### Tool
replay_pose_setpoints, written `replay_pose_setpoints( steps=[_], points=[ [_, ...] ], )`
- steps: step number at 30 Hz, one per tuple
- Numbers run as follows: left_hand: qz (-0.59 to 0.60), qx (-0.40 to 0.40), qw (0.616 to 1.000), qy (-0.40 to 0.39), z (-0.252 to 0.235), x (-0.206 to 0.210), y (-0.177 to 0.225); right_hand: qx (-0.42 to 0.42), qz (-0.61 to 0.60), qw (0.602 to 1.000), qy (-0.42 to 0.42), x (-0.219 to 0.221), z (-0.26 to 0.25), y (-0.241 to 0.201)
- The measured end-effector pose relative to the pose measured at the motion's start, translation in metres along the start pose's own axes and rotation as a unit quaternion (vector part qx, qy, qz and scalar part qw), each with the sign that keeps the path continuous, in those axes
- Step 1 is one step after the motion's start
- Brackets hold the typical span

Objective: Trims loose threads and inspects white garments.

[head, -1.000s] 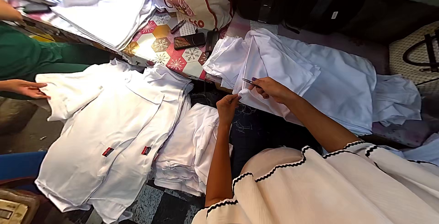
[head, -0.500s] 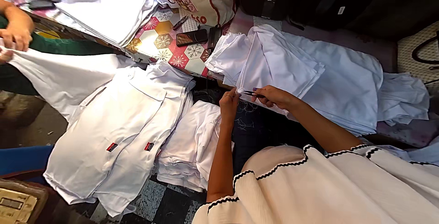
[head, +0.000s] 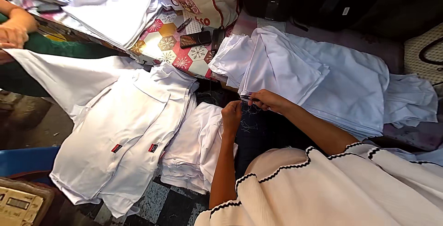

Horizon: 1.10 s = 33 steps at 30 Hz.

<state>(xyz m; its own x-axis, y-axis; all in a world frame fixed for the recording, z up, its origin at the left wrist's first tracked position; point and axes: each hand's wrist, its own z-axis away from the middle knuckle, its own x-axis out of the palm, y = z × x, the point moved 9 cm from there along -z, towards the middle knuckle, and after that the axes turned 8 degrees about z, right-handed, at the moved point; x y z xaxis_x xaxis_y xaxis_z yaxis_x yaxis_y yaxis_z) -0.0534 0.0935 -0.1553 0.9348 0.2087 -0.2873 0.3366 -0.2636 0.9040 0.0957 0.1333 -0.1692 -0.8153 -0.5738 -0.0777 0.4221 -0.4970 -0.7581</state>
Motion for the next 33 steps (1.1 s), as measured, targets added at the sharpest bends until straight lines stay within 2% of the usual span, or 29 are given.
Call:
replay_pose_setpoints(
  steps=[4, 6, 8, 9, 10, 12, 14, 15, 18, 20, 21, 23, 25, 26, 27, 28, 31, 33],
  points=[
    [-0.024, -0.020, 0.999, -0.011, 0.003, 0.001, -0.004, 0.000, 0.016, 1.000, 0.012, -0.002, -0.003, 0.002],
    [-0.097, -0.130, 0.981, -0.107, 0.010, 0.000, -0.018, -0.015, 0.033, 0.999, 0.026, -0.006, 0.006, -0.002],
    [-0.169, -0.269, 0.921, -0.225, 0.023, -0.008, -0.040, -0.058, 0.069, 0.994, 0.064, -0.017, 0.021, -0.016],
    [-0.177, -0.301, 0.908, -0.230, 0.025, -0.013, -0.049, -0.094, 0.092, 0.987, 0.092, -0.025, 0.026, -0.025],
    [-0.148, -0.305, 0.921, -0.195, 0.023, -0.017, -0.055, -0.138, 0.123, 0.974, 0.130, -0.034, 0.028, -0.034],
    [0.012, -0.277, 0.956, -0.094, 0.010, -0.008, -0.063, -0.199, 0.217, 0.933, 0.207, -0.047, 0.022, -0.052],
    [0.166, -0.257, 0.951, -0.049, 0.000, 0.020, -0.065, -0.186, 0.282, 0.922, 0.190, -0.041, -0.001, -0.053],
    [0.193, -0.232, 0.953, -0.017, -0.005, 0.030, -0.056, -0.184, 0.297, 0.921, 0.174, -0.034, -0.009, -0.051],
    [0.172, -0.075, 0.982, 0.017, -0.014, 0.045, 0.010, -0.225, 0.305, 0.903, 0.200, -0.049, 0.009, -0.061],
    [0.130, 0.038, 0.990, -0.028, -0.003, 0.048, 0.047, -0.256, 0.286, 0.874, 0.296, -0.105, 0.064, -0.071],
    [0.099, 0.065, 0.992, -0.049, 0.004, 0.049, 0.051, -0.243, 0.266, 0.858, 0.366, -0.145, 0.097, -0.069],
    [0.072, 0.043, 0.995, -0.053, 0.015, 0.051, 0.030, -0.186, 0.201, 0.817, 0.507, -0.224, 0.162, -0.048],
    [0.107, -0.080, 0.989, -0.058, 0.022, 0.064, -0.004, -0.159, 0.151, 0.777, 0.590, -0.259, 0.202, -0.029],
    [0.130, -0.144, 0.978, -0.071, 0.024, 0.075, -0.012, -0.164, 0.146, 0.772, 0.596, -0.255, 0.208, -0.028],
    [0.149, -0.172, 0.971, -0.076, 0.025, 0.087, -0.011, -0.174, 0.156, 0.780, 0.581, -0.240, 0.204, -0.031],
    [0.158, -0.164, 0.971, -0.075, 0.024, 0.099, -0.002, -0.179, 0.168, 0.794, 0.556, -0.221, 0.194, -0.034],
    [0.126, -0.069, 0.985, -0.095, 0.014, 0.131, 0.040, -0.193, 0.181, 0.830, 0.490, -0.177, 0.158, -0.037],
    [0.060, -0.004, 0.992, -0.113, 0.006, 0.150, 0.066, -0.216, 0.165, 0.845, 0.460, -0.164, 0.140, -0.037]
  ],
)
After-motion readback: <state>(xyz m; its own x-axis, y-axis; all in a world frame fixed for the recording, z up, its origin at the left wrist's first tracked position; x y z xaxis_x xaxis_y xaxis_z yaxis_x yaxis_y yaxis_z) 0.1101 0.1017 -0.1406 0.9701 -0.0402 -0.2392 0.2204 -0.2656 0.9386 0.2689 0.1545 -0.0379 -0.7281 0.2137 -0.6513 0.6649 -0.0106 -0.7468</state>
